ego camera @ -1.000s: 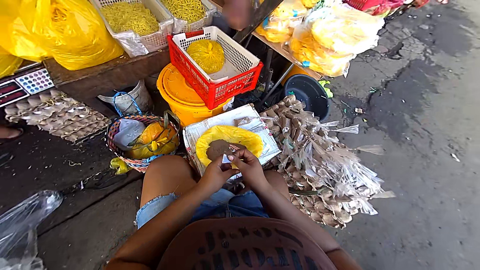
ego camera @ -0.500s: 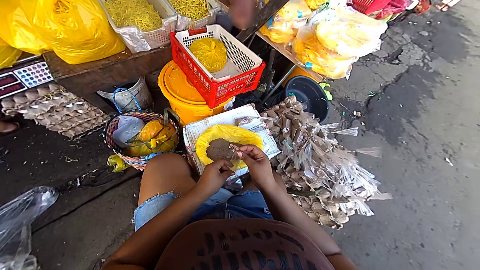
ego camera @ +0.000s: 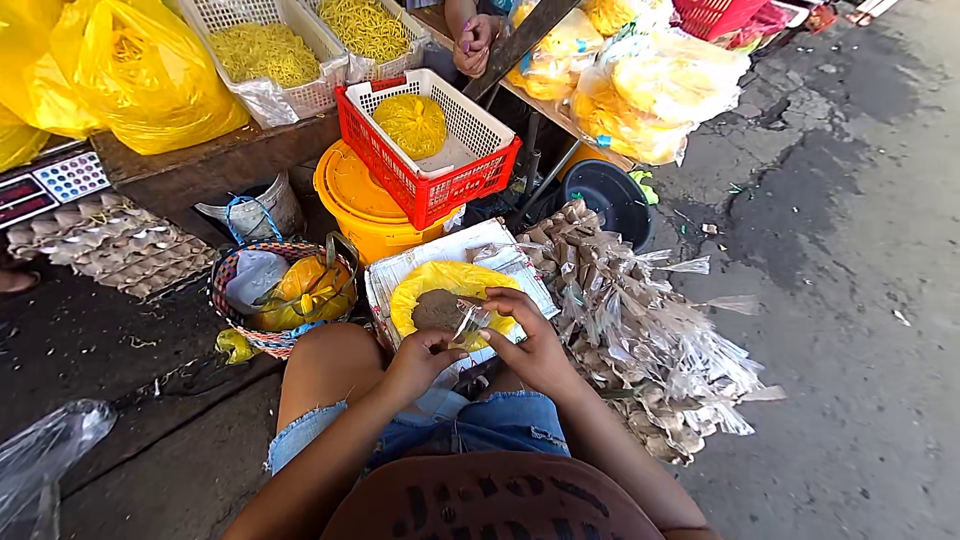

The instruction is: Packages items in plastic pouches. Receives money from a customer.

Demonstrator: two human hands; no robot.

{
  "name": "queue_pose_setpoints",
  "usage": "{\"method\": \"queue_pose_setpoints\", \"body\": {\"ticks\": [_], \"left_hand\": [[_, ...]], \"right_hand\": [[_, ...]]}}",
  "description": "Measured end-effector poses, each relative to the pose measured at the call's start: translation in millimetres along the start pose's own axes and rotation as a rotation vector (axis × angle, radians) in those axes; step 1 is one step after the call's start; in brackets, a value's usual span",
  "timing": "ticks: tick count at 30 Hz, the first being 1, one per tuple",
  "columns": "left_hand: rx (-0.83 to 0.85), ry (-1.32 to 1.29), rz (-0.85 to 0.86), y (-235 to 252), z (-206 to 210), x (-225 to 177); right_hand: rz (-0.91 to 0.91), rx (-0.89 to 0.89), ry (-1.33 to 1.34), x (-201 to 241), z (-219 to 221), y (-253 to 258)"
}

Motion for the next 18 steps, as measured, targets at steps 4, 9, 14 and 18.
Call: {"method": "queue_pose_setpoints", "body": {"ticks": [4,9,14,18], "left_hand": [[-0.008,0.135,0.047,2,3,-4],[0.001,0.161,0.245,9,5,-18],[0.248,0.291,0.234,3,12,-8],[0.449,0.397,0.003,-4,6,20]], "right_hand": [[0.036,-0.026,0.016,-3,10,-4],[0.048,0.005,0.047,3,21,-6],[0.120,-0.189,0.111,6,-16,8],[0.089,-0.389,0.090,2,-52,10]]}}
Point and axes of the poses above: each hand's wrist, its own y-axis towards the middle knuckle, its own z-axis out of the palm, x = y × z, the point moved 5 cm from there along y, towards the middle knuckle, and after that the axes turned 7 degrees about x, right-handed, at the moved point
